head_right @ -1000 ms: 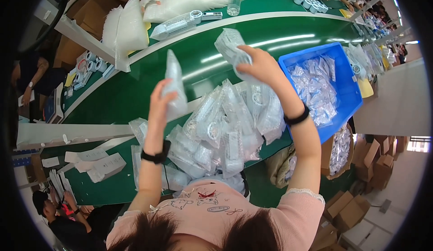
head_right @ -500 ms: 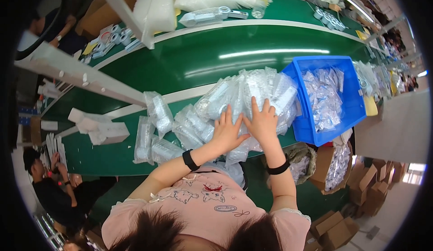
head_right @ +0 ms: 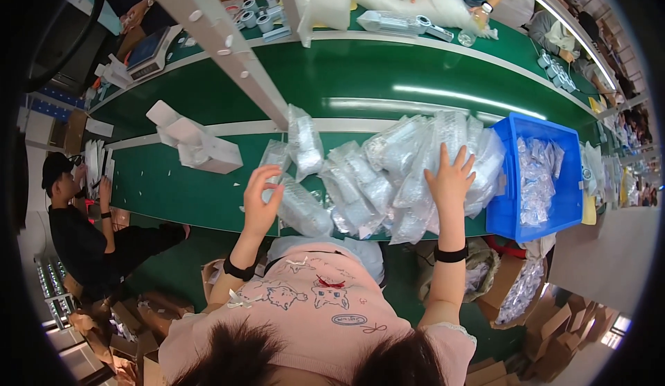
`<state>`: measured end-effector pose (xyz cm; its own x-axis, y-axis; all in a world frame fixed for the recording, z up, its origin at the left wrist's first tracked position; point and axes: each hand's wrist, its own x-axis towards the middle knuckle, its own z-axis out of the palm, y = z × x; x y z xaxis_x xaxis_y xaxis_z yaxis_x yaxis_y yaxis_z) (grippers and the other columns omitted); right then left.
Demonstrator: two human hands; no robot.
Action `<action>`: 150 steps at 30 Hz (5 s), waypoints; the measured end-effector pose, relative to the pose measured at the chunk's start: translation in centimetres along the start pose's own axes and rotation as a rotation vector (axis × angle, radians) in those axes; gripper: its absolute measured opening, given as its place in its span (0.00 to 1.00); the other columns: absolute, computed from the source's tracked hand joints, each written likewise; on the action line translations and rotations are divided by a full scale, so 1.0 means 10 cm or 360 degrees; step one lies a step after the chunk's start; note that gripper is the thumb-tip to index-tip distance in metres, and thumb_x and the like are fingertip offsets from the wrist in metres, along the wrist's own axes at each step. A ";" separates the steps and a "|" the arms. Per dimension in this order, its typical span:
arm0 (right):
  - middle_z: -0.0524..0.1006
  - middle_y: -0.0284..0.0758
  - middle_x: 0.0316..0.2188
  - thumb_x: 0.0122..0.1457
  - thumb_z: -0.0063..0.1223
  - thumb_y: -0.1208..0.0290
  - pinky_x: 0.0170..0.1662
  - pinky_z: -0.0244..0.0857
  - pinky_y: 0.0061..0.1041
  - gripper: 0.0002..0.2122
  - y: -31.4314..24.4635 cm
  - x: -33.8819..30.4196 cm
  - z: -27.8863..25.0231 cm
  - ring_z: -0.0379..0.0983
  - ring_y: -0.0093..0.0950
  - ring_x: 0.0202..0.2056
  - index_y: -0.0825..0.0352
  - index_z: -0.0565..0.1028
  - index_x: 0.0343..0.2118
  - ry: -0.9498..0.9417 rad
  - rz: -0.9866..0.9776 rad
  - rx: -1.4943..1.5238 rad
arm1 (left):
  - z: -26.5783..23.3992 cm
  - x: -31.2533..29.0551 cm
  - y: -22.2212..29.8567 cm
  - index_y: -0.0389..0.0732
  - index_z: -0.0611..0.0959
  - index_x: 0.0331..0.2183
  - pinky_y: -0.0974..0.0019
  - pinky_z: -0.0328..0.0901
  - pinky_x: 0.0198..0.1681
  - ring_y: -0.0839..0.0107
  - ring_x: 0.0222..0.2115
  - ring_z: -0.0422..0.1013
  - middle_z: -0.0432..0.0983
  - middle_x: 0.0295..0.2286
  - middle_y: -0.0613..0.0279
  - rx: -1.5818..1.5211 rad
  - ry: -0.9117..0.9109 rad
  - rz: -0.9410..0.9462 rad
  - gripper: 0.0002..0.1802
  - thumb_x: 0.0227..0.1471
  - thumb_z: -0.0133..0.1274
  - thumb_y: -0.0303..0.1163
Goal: The person packages items by hand by picking up a box, inserting a small component, and then placing a bubble-wrapped object inside. They set the box aside and repeat the process, occasionally reaching into a blue bin to retrieve more components.
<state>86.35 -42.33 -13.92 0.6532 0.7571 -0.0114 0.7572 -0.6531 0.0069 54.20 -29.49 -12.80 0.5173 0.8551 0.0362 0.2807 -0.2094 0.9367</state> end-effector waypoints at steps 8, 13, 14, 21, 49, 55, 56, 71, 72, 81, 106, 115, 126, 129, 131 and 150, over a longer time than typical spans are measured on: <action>0.62 0.45 0.46 0.43 0.51 0.75 0.48 0.54 0.37 0.20 -0.57 -0.18 -0.04 0.56 0.43 0.49 0.63 0.66 0.43 0.0494 -0.0413 0.0620 | -0.53 -0.20 -0.55 0.42 0.70 0.41 0.60 0.53 0.49 0.58 0.47 0.56 0.60 0.45 0.56 0.0709 -0.0155 0.0156 0.26 0.34 0.55 0.25; 0.69 0.32 0.35 0.38 0.53 0.74 0.50 0.51 0.38 0.12 -1.24 -0.55 0.54 0.61 0.35 0.45 0.62 0.71 0.30 -0.0215 -0.1320 0.0631 | -0.30 -0.22 -0.75 0.44 0.69 0.41 0.59 0.51 0.50 0.59 0.49 0.54 0.59 0.46 0.56 0.1095 -0.0851 0.0733 0.27 0.34 0.55 0.27; 0.69 0.32 0.35 0.38 0.53 0.74 0.50 0.51 0.38 0.12 -1.30 -0.59 0.60 0.61 0.35 0.45 0.62 0.71 0.30 -0.0215 -0.1311 0.0630 | -0.27 -0.17 -0.76 0.44 0.70 0.41 0.59 0.52 0.49 0.60 0.48 0.55 0.60 0.46 0.56 0.1148 -0.0947 0.0877 0.25 0.35 0.55 0.27; 0.69 0.29 0.35 0.38 0.50 0.70 0.53 0.40 0.54 0.11 -1.45 -0.66 0.94 0.56 0.33 0.49 0.59 0.73 0.29 -0.0439 -0.1840 -0.0223 | -0.64 -0.04 -0.59 0.39 0.74 0.33 0.63 0.60 0.41 0.61 0.38 0.65 0.70 0.36 0.57 0.0533 -0.0524 0.0925 0.13 0.38 0.52 0.23; 0.69 0.30 0.31 0.44 0.45 0.85 0.40 0.58 0.18 0.14 -3.64 -0.07 -0.26 0.65 0.23 0.36 0.68 0.71 0.36 -0.0684 -0.0799 0.2667 | -2.04 0.55 -1.05 0.34 0.77 0.21 0.69 0.62 0.26 0.65 0.22 0.68 0.71 0.26 0.56 0.0585 0.0698 -0.0067 0.09 0.30 0.58 0.22; 0.68 0.34 0.31 0.44 0.48 0.82 0.35 0.63 0.21 0.09 -4.07 -0.01 -0.40 0.66 0.28 0.35 0.69 0.70 0.31 -0.0456 -0.1737 0.1714 | -2.14 0.58 -1.17 0.34 0.77 0.21 0.69 0.63 0.26 0.66 0.21 0.67 0.70 0.21 0.57 0.0460 0.0728 -0.0008 0.08 0.29 0.57 0.21; 0.67 0.35 0.30 0.43 0.49 0.81 0.33 0.64 0.22 0.08 -4.11 0.00 -0.39 0.66 0.29 0.35 0.68 0.71 0.29 -0.0425 -0.1818 0.1657 | -2.15 0.58 -1.18 0.34 0.77 0.21 0.69 0.62 0.25 0.66 0.20 0.67 0.70 0.20 0.58 0.0430 0.0722 -0.0039 0.08 0.29 0.58 0.21; 0.67 0.30 0.29 0.39 0.49 0.75 0.42 0.60 0.30 0.10 -4.21 -0.05 -0.17 0.65 0.28 0.36 0.64 0.71 0.28 0.0416 -0.2542 0.0901 | -2.14 0.57 -1.20 0.36 0.78 0.20 0.71 0.62 0.23 0.70 0.19 0.66 0.70 0.20 0.61 0.0322 0.0764 -0.0102 0.09 0.28 0.60 0.24; 0.68 0.30 0.30 0.37 0.50 0.76 0.43 0.59 0.32 0.12 -4.16 -0.10 -0.17 0.64 0.29 0.37 0.64 0.71 0.29 0.0404 -0.2408 0.1016 | -2.14 0.56 -1.20 0.36 0.78 0.20 0.71 0.62 0.23 0.71 0.19 0.66 0.70 0.20 0.61 0.0305 0.0782 -0.0078 0.09 0.28 0.60 0.24; 0.70 0.31 0.32 0.34 0.54 0.76 0.45 0.55 0.39 0.16 -4.01 -0.25 0.17 0.62 0.27 0.42 0.62 0.71 0.31 0.0425 -0.2257 0.0955 | -2.12 0.49 -1.21 0.37 0.77 0.21 0.73 0.60 0.21 0.72 0.19 0.66 0.71 0.21 0.62 0.0237 0.0829 -0.0029 0.09 0.30 0.60 0.25; 0.56 0.46 0.50 0.35 0.62 0.68 0.53 0.50 0.29 0.41 -4.25 0.27 0.48 0.56 0.36 0.51 0.70 0.50 0.52 -0.1076 -0.1304 0.1759 | -2.68 0.79 -1.99 0.39 0.54 0.51 0.60 0.54 0.49 0.61 0.51 0.51 0.46 0.52 0.55 -0.0256 0.1151 0.0515 0.37 0.43 0.53 0.36; 0.62 0.44 0.45 0.33 0.60 0.76 0.49 0.55 0.28 0.38 -4.79 1.43 0.76 0.61 0.36 0.47 0.71 0.52 0.50 0.0205 -0.0428 0.2356 | -2.57 0.89 -2.18 0.40 0.50 0.53 0.59 0.47 0.53 0.58 0.52 0.47 0.45 0.52 0.51 -0.0182 0.0688 0.0243 0.57 0.24 0.67 0.36; 0.67 0.44 0.42 0.41 0.53 0.74 0.47 0.58 0.28 0.25 -4.28 0.32 0.39 0.63 0.36 0.45 0.70 0.63 0.46 -0.0258 -0.1042 0.1933 | -2.19 0.39 -1.95 0.41 0.52 0.51 0.60 0.50 0.52 0.62 0.50 0.51 0.46 0.50 0.54 -0.0266 0.0730 0.0075 0.54 0.24 0.67 0.28; 0.74 0.37 0.28 0.42 0.51 0.77 0.35 0.66 0.26 0.15 -3.46 -0.30 -0.06 0.72 0.31 0.31 0.67 0.71 0.37 -0.0294 -0.0933 0.1776 | -1.95 0.30 -1.77 0.40 0.54 0.50 0.60 0.51 0.51 0.61 0.49 0.53 0.48 0.48 0.54 -0.0076 0.0632 0.0194 0.52 0.23 0.67 0.28; 0.73 0.38 0.26 0.42 0.49 0.79 0.30 0.65 0.26 0.13 -2.87 -0.52 -0.09 0.71 0.33 0.27 0.67 0.72 0.34 0.0254 -0.0599 0.1325 | -1.77 0.28 -1.68 0.39 0.54 0.49 0.60 0.51 0.51 0.61 0.48 0.54 0.50 0.47 0.54 0.0020 0.0588 0.0257 0.51 0.23 0.68 0.28; 0.73 0.39 0.18 0.45 0.53 0.68 0.28 0.62 0.34 0.14 -0.89 -1.73 1.67 0.70 0.36 0.22 0.71 0.70 0.32 -0.0171 0.0982 0.1398 | -1.53 0.23 -1.54 0.40 0.58 0.49 0.58 0.42 0.54 0.55 0.53 0.46 0.45 0.51 0.45 0.0005 0.0301 0.0263 0.42 0.31 0.62 0.31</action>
<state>68.31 -49.82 -30.45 0.8856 0.3170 -0.3394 0.0033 -0.7350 -0.6780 38.74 -17.08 -21.79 0.3960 0.8826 0.2535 0.2075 -0.3549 0.9116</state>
